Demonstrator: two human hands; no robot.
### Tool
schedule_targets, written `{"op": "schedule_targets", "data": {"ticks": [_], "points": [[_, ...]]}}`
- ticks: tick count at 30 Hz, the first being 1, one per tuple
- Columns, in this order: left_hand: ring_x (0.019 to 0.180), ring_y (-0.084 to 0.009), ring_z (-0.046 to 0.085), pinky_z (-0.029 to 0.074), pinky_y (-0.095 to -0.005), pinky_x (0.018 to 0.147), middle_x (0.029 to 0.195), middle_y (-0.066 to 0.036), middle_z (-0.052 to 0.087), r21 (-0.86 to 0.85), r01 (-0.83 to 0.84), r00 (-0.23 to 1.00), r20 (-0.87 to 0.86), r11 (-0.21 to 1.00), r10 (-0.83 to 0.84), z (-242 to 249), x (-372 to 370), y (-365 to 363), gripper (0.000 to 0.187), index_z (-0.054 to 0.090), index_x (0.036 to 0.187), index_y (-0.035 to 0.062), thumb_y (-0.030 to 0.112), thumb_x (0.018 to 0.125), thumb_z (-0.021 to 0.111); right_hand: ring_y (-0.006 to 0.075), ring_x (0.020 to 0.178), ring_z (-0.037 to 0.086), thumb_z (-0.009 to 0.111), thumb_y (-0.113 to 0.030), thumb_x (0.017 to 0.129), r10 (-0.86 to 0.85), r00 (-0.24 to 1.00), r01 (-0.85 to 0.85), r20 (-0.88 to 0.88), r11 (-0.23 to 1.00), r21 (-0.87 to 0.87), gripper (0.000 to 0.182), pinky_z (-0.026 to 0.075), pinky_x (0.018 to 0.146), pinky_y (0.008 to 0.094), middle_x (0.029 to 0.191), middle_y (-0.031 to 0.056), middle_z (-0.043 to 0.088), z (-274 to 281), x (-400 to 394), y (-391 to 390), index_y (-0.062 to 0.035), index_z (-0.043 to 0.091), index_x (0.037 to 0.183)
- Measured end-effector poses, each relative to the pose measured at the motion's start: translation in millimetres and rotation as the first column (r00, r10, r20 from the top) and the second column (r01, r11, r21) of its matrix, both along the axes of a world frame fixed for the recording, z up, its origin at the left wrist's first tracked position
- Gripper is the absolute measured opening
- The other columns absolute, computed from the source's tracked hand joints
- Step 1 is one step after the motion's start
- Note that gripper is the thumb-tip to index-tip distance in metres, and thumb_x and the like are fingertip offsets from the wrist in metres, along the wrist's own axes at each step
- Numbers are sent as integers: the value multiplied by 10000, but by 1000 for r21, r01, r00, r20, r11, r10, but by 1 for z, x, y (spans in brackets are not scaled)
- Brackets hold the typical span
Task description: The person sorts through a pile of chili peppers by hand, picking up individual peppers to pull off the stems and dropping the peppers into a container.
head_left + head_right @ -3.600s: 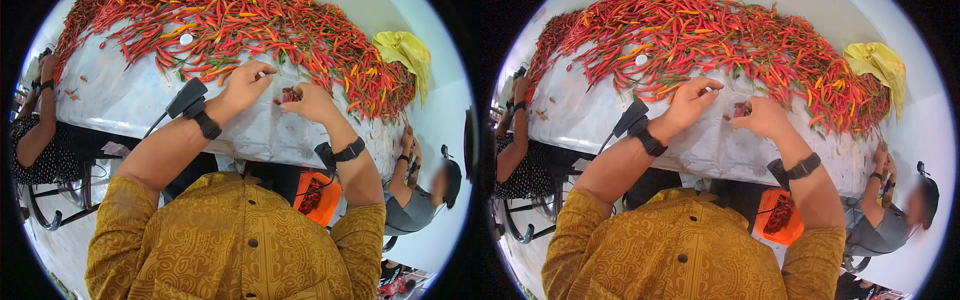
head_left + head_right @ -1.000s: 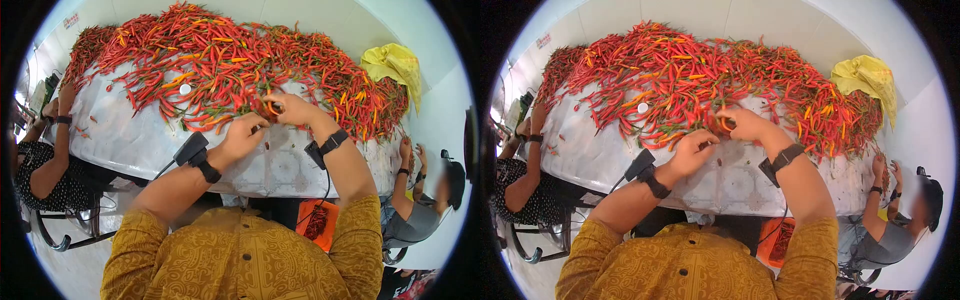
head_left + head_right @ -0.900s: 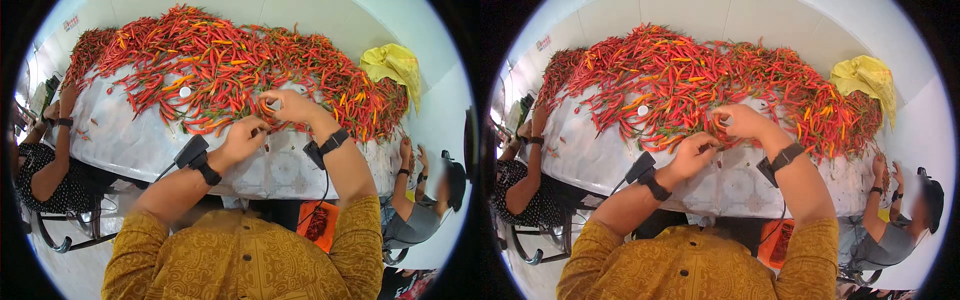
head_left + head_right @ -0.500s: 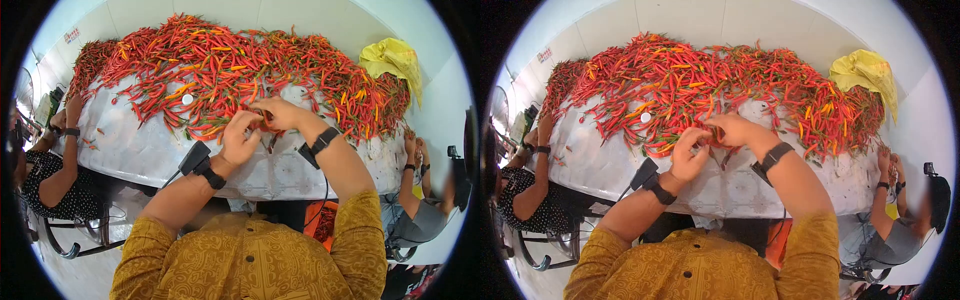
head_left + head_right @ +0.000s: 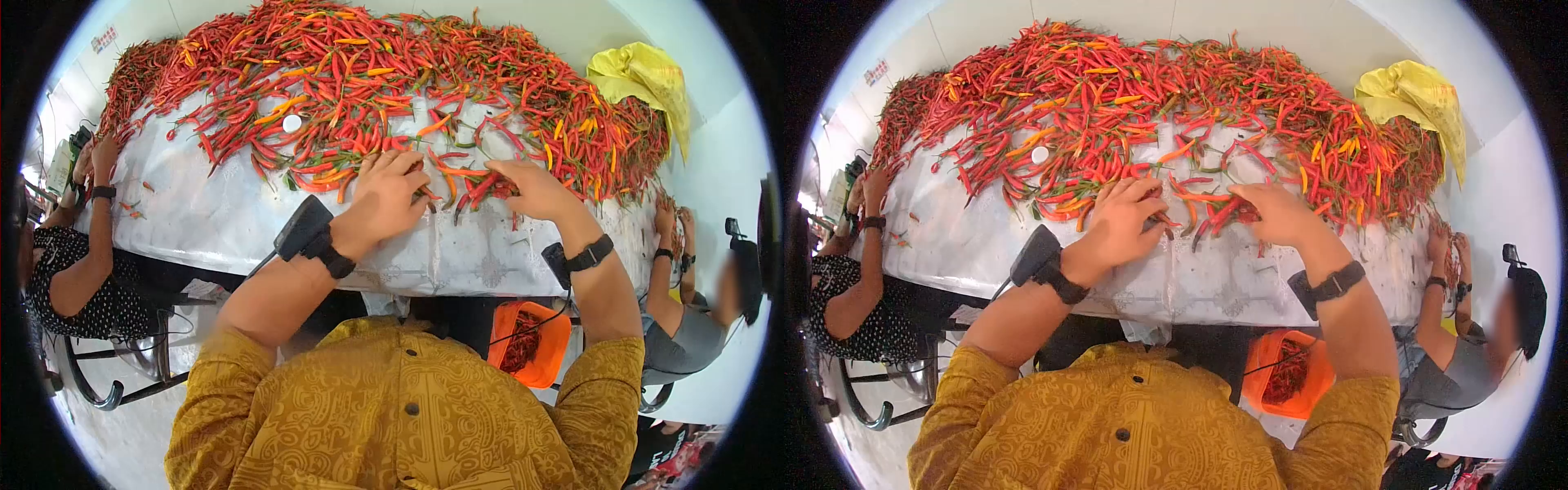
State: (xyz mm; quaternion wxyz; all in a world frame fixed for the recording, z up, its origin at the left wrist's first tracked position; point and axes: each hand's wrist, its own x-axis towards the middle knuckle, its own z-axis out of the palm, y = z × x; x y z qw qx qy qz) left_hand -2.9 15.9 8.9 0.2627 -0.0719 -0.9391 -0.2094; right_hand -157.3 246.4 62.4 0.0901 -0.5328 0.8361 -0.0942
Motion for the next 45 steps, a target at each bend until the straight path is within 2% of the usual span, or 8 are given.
{"op": "schedule_targets", "data": {"ticks": [5,14,30,33,39,41,43,45], "points": [[1046,-301,491,385,-415,893,1097,-97,558,-2,-34,999,10,999,34,6,2,-9,264,636,915,68,191,681,642,333,971,537,604,-71,667,-201,973,213,-113,972,99,547,438,826,414,1051,149,569,9,20,15,-100,490,1201],[1060,-321,485,397,-412,889,1128,-134,531,68,272,956,-131,960,-262,7,-1,29,425,587,1047,62,145,639,671,335,1031,498,613,-57,641,77,992,-90,-99,986,-137,419,420,878,394,1164,146,535,-3,52,2,-87,586,1058],[921,-277,522,378,-388,856,889,-71,572,9,240,970,27,971,-240,5,12,13,214,604,843,80,130,641,655,322,997,514,584,-47,660,-17,999,8,-45,981,-192,289,414,883,387,1059,143,580,-7,58,29,-52,597,948],[915,-277,524,380,-385,847,885,-73,576,-4,217,976,14,976,-216,3,11,15,206,603,840,81,134,647,653,313,988,521,582,-51,660,-98,994,92,-57,990,-105,286,416,872,388,1019,132,589,0,55,31,-40,595,946],[927,-290,525,394,-396,844,947,-88,572,80,187,980,-80,979,-181,0,10,15,257,603,915,75,91,662,640,311,941,557,583,-85,707,-255,945,182,-203,930,-320,254,435,832,386,966,136,612,11,29,44,-36,610,955],[937,-299,525,409,-402,833,981,-110,562,178,198,972,-164,964,-169,-1,7,13,290,596,954,67,61,666,623,312,866,594,572,-102,731,-462,887,441,-6,851,-285,229,459,783,400,905,145,631,18,19,45,-27,617,943],[936,-301,525,415,-401,828,988,-117,560,169,200,967,-193,965,-167,0,5,13,288,595,954,63,55,667,615,322,814,609,581,-141,721,-474,879,441,-45,846,-299,224,474,745,402,847,166,635,17,7,44,-13,628,899],[936,-304,526,421,-400,823,995,-124,557,158,202,961,-222,967,-165,-1,4,13,285,593,954,59,48,669,607,323,823,609,603,-196,702,-515,844,521,-152,854,-5,232,473,739,386,838,185,629,15,-7,38,-7,643,829]]}}
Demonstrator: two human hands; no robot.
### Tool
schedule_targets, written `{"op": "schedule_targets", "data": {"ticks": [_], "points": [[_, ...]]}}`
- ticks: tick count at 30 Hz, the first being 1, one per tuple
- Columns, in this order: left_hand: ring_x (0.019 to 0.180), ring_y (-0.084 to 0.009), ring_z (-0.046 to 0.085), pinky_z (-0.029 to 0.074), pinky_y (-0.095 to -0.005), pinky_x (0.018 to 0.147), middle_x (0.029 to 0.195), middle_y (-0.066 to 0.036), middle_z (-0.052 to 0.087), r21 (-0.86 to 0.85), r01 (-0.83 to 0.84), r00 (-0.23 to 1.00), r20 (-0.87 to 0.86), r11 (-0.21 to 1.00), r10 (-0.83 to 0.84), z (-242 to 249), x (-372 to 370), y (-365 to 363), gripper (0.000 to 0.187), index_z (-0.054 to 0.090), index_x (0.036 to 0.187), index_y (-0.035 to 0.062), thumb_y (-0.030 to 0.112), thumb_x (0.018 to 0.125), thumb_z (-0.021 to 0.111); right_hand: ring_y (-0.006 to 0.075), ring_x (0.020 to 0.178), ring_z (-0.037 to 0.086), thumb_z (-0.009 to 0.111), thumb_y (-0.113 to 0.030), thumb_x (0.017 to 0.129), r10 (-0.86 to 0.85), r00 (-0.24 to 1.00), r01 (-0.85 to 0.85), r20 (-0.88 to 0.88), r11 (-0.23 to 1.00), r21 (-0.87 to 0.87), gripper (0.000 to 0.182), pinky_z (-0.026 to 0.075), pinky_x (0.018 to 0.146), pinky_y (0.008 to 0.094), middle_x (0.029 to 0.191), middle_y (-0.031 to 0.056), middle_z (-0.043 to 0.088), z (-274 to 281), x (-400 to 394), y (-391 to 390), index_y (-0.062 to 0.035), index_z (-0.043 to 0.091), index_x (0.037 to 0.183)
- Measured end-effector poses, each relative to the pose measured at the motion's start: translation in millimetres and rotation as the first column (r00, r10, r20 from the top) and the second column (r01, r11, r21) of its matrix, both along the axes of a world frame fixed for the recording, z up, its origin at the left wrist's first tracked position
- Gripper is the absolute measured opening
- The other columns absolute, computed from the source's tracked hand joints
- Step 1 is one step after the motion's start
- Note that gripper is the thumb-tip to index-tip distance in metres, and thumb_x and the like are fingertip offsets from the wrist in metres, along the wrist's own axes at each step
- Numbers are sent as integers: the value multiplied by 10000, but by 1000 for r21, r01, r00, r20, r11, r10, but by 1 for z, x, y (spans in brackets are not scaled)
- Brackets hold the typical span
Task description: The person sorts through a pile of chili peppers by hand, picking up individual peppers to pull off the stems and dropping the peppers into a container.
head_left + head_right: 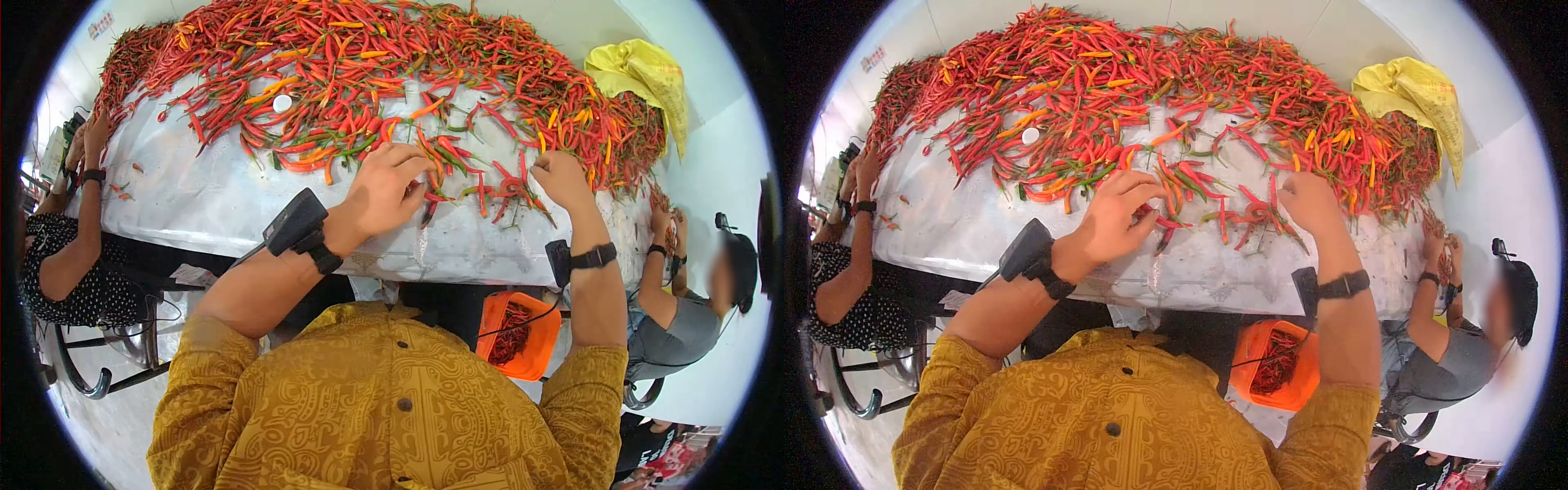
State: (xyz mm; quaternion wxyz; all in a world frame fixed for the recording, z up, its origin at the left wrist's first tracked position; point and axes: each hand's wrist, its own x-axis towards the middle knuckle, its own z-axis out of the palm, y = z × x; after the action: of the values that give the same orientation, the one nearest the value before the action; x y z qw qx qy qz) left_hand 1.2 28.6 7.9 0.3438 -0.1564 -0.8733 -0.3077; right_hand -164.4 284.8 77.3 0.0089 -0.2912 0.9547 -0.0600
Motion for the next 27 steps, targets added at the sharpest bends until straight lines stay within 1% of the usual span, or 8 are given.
{"op": "schedule_targets", "data": {"ticks": [4,10,12,14,16,20,25,27], "points": [[918,-310,530,438,-389,799,980,-127,561,54,37,999,3,998,-37,-2,-1,-1,279,589,948,48,31,669,595,328,792,607,625,-241,682,-77,997,70,26,976,208,247,472,712,390,825,197,623,-23,-21,-9,-8,652,760],[881,-310,541,445,-378,777,952,-126,567,91,54,998,-16,994,-53,-3,0,-2,278,591,942,42,6,666,583,297,736,610,642,-187,667,-20,980,51,196,986,-157,275,478,675,382,825,190,624,-23,-32,0,1,650,868],[875,-309,542,445,-377,771,945,-124,568,106,60,998,-29,993,-57,-2,0,-3,273,592,936,41,1,666,580,246,723,607,624,-106,661,-99,911,247,401,909,-336,321,473,660,353,828,169,624,-6,-26,6,-1,625,964],[871,-305,542,448,-375,755,940,-124,571,90,62,998,-32,994,-60,1,1,-3,261,596,920,36,-3,662,580,196,726,596,615,-63,658,-80,934,203,349,921,-333,322,471,651,333,820,147,614,2,-23,17,-8,612,975],[869,-305,543,448,-375,751,942,-124,572,94,62,997,-43,994,-59,0,0,-3,257,598,914,35,-6,661,580,189,737,592,613,-63,664,47,975,-44,218,999,-18,278,470,675,323,798,135,605,11,-14,23,-15,615,938],[868,-307,545,447,-369,754,946,-127,575,110,71,997,-49,991,-66,1,-1,-1,267,601,916,33,-21,655,578,302,825,600,636,-83,650,-48,994,14,93,942,334,257,462,735,378,864,148,621,-20,-13,46,-40,616,903],[899,-299,551,446,-361,775,961,-133,577,162,99,992,-88,982,-85,16,9,-5,269,603,928,29,-25,665,578,288,802,613,662,-89,625,33,996,-49,83,978,201,241,473,679,384,849,146,624,-14,-11,53,-41,617,857],[913,-296,552,446,-358,783,968,-136,577,181,113,991,-92,977,-98,22,17,-9,269,604,933,28,-24,670,578,240,700,614,644,-69,628,-142,950,147,278,989,5,218,472,592,358,780,132,616,5,-8,47,-16,604,835]]}}
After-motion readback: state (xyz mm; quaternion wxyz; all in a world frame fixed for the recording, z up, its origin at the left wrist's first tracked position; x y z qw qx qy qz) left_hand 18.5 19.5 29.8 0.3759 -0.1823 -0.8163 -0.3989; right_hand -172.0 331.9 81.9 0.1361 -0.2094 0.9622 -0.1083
